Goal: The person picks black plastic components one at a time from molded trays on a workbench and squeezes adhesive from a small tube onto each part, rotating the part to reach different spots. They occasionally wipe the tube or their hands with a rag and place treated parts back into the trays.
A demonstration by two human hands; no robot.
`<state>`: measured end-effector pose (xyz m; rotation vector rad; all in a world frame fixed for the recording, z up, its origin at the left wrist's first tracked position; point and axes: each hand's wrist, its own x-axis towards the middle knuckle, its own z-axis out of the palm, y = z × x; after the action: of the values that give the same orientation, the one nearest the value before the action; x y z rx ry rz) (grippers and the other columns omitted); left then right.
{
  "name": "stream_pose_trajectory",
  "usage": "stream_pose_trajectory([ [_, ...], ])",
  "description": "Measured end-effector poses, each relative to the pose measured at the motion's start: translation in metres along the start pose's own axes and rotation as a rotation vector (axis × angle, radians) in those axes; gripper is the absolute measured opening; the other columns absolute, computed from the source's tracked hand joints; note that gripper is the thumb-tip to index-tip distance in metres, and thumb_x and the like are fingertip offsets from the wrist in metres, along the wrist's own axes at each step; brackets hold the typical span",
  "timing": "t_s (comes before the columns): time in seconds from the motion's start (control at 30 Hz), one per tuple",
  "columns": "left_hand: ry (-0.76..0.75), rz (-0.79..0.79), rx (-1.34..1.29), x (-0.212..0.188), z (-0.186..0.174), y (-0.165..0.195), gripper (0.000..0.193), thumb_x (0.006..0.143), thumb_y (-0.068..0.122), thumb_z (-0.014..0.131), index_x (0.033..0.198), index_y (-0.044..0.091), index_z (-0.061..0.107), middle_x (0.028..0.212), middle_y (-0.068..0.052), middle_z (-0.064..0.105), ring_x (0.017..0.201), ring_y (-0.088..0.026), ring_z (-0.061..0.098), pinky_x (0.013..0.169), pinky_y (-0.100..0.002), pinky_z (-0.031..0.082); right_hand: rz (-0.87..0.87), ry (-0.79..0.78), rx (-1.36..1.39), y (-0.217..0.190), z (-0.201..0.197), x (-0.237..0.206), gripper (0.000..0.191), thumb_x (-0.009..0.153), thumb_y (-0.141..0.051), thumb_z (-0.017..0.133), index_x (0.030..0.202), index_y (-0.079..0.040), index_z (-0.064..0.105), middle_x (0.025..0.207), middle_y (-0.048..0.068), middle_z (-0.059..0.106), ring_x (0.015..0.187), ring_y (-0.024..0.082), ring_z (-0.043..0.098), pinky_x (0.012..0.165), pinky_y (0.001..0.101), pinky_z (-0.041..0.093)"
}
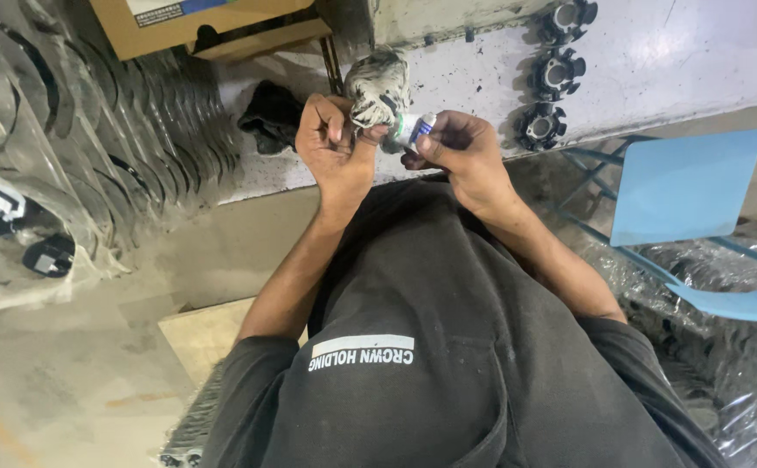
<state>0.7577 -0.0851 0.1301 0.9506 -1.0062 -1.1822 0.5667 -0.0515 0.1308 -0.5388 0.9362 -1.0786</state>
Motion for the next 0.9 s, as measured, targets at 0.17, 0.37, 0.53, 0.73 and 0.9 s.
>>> stream_pose_trajectory([
  [0.17, -0.046, 0.064, 0.067, 0.001, -0.008, -0.008, 0.051, 0.086, -0.007, 0.085, 0.09, 0.011, 0.038, 0.091, 0.001, 0.051, 0.076, -0.004, 0.038, 0.069, -0.019, 0.036, -0.064, 0.058, -0.161, 0.006, 0.01, 0.001, 0.012, 0.103, -0.007, 0.071, 0.107, 0.003, 0.067, 0.097, 0.008, 0.073, 0.09, 0.013, 0.07, 0.089, 0.0314, 0.062],
  [0.37, -0.074, 0.012, 0.083, 0.0, -0.015, -0.023, 0.048, 0.088, -0.003, 0.085, 0.09, 0.011, 0.039, 0.091, -0.001, 0.056, 0.077, -0.004, 0.042, 0.069, -0.019, 0.036, -0.076, 0.165, -0.202, 0.017, 0.017, -0.002, 0.012, 0.107, -0.007, 0.066, 0.108, 0.005, 0.066, 0.094, 0.008, 0.072, 0.089, 0.013, 0.07, 0.088, 0.0309, 0.061],
  [0.53, -0.023, -0.101, 0.055, -0.002, -0.025, -0.042, 0.049, 0.087, -0.002, 0.087, 0.092, 0.011, 0.04, 0.091, 0.003, 0.048, 0.08, -0.002, 0.042, 0.07, -0.018, 0.038, -0.206, 0.22, -0.416, 0.029, 0.02, 0.004, 0.016, 0.104, 0.0, 0.063, 0.119, 0.006, 0.064, 0.1, 0.009, 0.074, 0.092, 0.012, 0.072, 0.085, 0.0264, 0.058],
  [0.73, -0.075, -0.149, -0.072, -0.007, -0.044, -0.072, 0.044, 0.092, -0.003, 0.082, 0.095, 0.01, 0.04, 0.093, 0.0, 0.056, 0.088, -0.005, 0.056, 0.079, -0.022, 0.05, -0.32, 0.298, -0.553, 0.048, 0.025, 0.007, 0.019, 0.1, 0.002, 0.073, 0.117, 0.004, 0.067, 0.097, 0.004, 0.07, 0.083, 0.006, 0.061, 0.074, 0.0215, 0.05],
  [0.9, 0.023, -0.14, 0.072, 0.021, -0.045, -0.084, 0.038, 0.09, 0.007, 0.086, 0.1, 0.01, 0.05, 0.091, 0.005, 0.049, 0.081, -0.005, 0.057, 0.074, -0.025, 0.056, -0.65, 0.495, -0.962, 0.051, 0.015, 0.006, 0.013, 0.099, -0.001, 0.078, 0.11, 0.002, 0.072, 0.089, 0.002, 0.067, 0.07, 0.005, 0.05, 0.062, 0.0205, 0.037],
])
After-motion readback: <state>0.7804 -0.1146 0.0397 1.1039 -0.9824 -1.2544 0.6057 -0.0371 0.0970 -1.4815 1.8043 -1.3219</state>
